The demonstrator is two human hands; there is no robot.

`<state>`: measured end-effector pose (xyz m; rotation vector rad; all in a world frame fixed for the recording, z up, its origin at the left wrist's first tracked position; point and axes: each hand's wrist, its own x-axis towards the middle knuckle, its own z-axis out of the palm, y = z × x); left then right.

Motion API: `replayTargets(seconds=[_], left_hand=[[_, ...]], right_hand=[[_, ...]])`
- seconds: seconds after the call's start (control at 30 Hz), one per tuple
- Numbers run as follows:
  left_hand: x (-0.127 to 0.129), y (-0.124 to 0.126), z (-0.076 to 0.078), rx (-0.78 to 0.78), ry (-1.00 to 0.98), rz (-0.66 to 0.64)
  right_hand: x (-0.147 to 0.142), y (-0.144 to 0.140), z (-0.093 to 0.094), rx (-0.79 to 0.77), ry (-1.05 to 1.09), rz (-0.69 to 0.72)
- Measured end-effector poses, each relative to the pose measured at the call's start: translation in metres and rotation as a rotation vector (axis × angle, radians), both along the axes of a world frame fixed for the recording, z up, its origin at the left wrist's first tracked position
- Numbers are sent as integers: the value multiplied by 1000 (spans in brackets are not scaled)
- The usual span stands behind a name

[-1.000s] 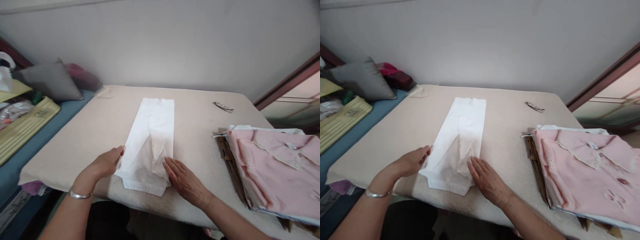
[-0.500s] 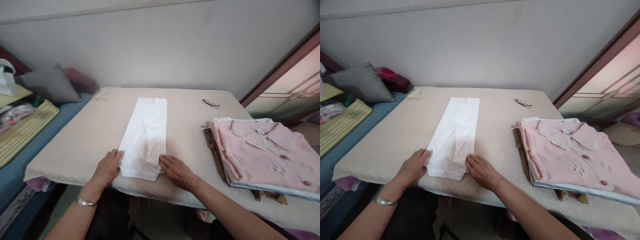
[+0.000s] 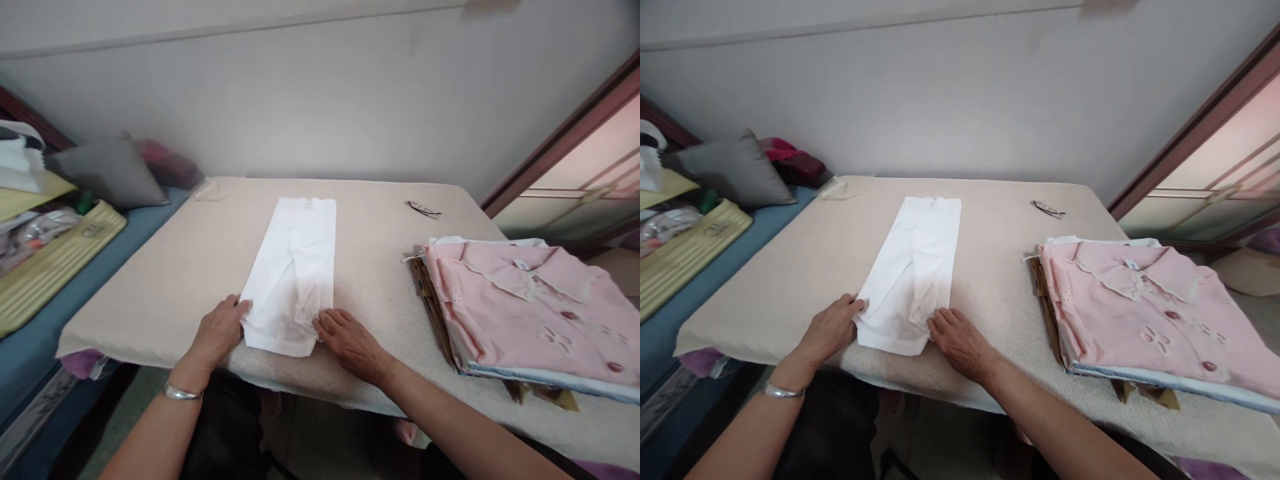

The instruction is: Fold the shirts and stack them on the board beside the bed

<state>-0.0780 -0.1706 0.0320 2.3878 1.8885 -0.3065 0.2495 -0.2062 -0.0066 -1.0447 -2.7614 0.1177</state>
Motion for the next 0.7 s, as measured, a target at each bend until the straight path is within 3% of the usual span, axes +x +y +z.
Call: replayTargets(seconds=[0.17, 0.3, 0.4, 0.5, 0.6, 0.7], left_hand=[[-6, 6, 3, 33, -188, -9], [-9, 10, 6, 150, -343, -10], [9, 15, 7, 245, -607, 111], [48, 23, 2, 25, -791, 295], [89, 27, -10, -236, -668, 267], [111, 23, -22, -235, -552, 236]], right_hand=[[12, 10, 1, -53, 80, -37], [20, 15, 11, -100, 77, -32], [16, 10, 17, -130, 74, -77], [4, 2, 20, -112, 66, -197], [-10, -5, 16, -82, 84, -337], [-20, -9, 9, -53, 93, -442]])
